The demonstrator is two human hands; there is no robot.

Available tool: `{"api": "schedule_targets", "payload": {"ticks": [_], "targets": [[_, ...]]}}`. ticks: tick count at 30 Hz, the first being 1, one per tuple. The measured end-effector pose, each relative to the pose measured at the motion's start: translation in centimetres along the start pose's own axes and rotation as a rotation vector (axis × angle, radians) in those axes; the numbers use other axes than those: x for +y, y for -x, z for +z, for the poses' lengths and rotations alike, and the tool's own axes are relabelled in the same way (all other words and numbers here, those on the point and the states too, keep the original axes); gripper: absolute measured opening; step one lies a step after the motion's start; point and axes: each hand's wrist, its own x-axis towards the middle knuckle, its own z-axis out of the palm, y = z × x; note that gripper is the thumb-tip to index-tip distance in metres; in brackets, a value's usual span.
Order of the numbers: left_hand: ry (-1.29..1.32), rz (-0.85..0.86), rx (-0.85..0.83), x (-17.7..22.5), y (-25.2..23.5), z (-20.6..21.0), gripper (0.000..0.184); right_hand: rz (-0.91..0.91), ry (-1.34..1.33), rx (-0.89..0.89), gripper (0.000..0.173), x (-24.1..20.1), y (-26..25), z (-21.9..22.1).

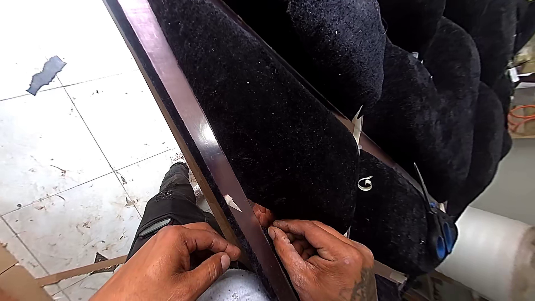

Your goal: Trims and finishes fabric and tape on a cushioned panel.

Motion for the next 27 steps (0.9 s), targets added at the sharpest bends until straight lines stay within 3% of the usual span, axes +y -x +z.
{"api": "schedule_targets", "payload": {"ticks": [10, 15, 27], "targets": [[0.005, -0.019, -0.014, 0.0, 0.0, 0.1, 0.02, -0.01, 0.044, 0.047, 0.009, 0.1, 0.1, 0.5], [0.005, -0.017, -0.02, -0.1, 0.0, 0.1, 0.02, 0.026, -0.04, -0.023, 0.007, -0.2, -0.2, -0.2], [-0.008, -0.026, -0.024, -0.2, 0.0, 0.2, 0.02, -0.015, 0.048, 0.075, 0.009, -0.1, 0.2, 0.9]]}}
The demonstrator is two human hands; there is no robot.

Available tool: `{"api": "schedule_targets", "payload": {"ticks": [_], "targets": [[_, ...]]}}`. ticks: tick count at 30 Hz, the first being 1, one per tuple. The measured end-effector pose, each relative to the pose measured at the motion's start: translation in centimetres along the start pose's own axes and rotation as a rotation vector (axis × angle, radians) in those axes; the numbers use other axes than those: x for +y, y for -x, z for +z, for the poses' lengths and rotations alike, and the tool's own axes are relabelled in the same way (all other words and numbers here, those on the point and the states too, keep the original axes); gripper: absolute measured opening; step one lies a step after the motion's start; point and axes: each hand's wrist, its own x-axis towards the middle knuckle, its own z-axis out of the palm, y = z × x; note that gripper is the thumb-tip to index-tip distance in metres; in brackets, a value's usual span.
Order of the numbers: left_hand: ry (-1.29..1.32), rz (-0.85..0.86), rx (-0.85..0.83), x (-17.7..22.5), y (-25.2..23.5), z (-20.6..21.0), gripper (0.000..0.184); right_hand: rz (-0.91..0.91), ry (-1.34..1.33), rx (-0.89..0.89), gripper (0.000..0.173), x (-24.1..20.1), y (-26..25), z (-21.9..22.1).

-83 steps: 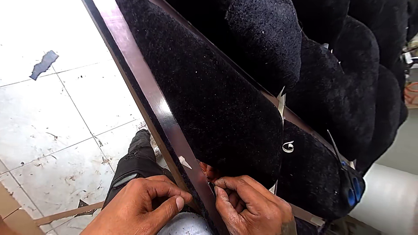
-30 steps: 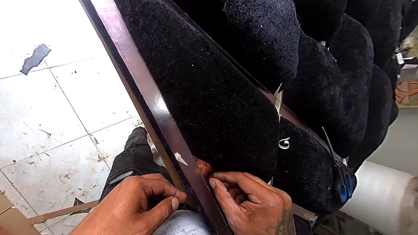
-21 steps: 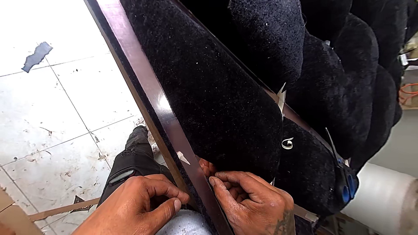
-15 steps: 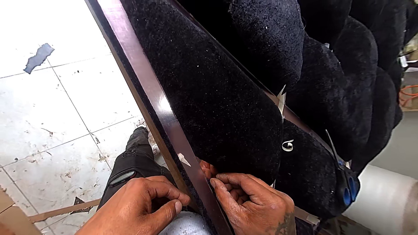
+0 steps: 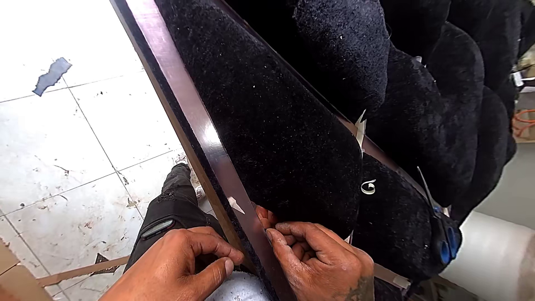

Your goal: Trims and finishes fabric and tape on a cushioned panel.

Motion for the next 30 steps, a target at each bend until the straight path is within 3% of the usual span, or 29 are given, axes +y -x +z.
{"api": "schedule_targets", "payload": {"ticks": [4, 8, 17, 30], "targets": [[0.014, 0.018, 0.005, 0.2, 0.3, -0.4, 0.019, 0.05, -0.123, -0.035, 0.007, 0.5, -0.2, -2.6], [0.033, 0.012, 0.0, 0.3, 0.6, -0.9, 0.019, 0.033, -0.065, -0.026, 0.007, 1.5, 0.2, -3.8], [0.026, 0.015, -0.008, 0.6, 0.2, -0.6, 0.019, -0.159, 0.129, -0.043, 0.012, 0.3, 0.4, -0.9], [0.03, 0.009, 0.01, 0.1, 0.0, -0.4, 0.019, -0.32, 0.537, -0.12, 0.022, -3.6, -1.0, -0.7]]}}
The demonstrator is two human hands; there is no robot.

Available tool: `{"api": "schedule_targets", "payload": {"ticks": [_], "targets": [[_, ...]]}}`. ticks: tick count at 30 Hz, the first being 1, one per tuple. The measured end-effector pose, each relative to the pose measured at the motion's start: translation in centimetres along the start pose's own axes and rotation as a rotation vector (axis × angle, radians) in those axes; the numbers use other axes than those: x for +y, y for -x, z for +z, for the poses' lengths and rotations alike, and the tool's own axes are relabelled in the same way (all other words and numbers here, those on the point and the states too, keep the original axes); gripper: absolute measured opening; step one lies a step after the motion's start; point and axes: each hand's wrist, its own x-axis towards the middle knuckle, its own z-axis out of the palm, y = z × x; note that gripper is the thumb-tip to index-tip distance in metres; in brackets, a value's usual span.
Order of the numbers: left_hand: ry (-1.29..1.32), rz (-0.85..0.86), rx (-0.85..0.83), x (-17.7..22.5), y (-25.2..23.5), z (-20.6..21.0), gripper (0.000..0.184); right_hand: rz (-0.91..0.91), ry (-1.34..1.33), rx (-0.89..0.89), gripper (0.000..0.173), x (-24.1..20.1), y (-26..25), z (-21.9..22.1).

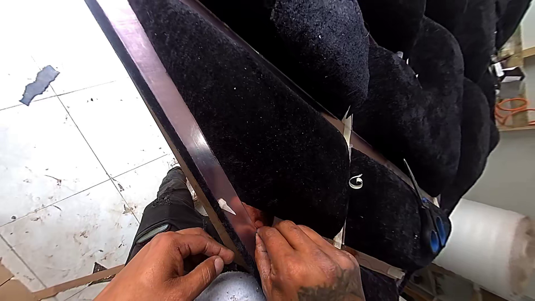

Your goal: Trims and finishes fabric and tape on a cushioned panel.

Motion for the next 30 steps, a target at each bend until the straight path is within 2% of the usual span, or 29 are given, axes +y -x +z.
{"api": "schedule_targets", "payload": {"ticks": [4, 12, 18, 21, 24, 26, 30], "targets": [[0.002, 0.01, -0.003, 0.0, 0.0, -0.1, 0.019, -0.005, 0.034, 0.022, 0.022, -0.1, -0.4, 0.4], [-0.008, 0.028, 0.023, -0.3, 0.4, -0.2, 0.02, 0.004, -0.066, 0.202, 0.018, 0.9, 0.8, 3.4], [-0.041, 0.037, 0.018, -0.2, 0.9, -0.4, 0.02, 0.098, -0.178, 0.229, 0.015, 1.8, 2.0, 3.2], [-0.08, 0.095, 0.064, 0.1, 1.1, 0.0, 0.019, 0.19, -0.495, 0.178, 0.009, 2.5, 2.6, 2.1], [-0.12, 0.244, 0.146, 1.7, 1.1, 1.1, 0.019, 0.288, -1.205, -0.082, 0.01, 3.1, 3.3, -0.3], [-0.096, 0.368, 0.167, 3.2, 0.8, 2.1, 0.019, 0.27, -1.59, -0.23, 0.015, 3.3, 3.6, -1.1], [-0.006, 0.523, 0.103, 5.5, 0.6, 3.3, 0.017, 0.192, -1.826, -0.299, 0.02, 3.1, 4.2, -1.7]]}}
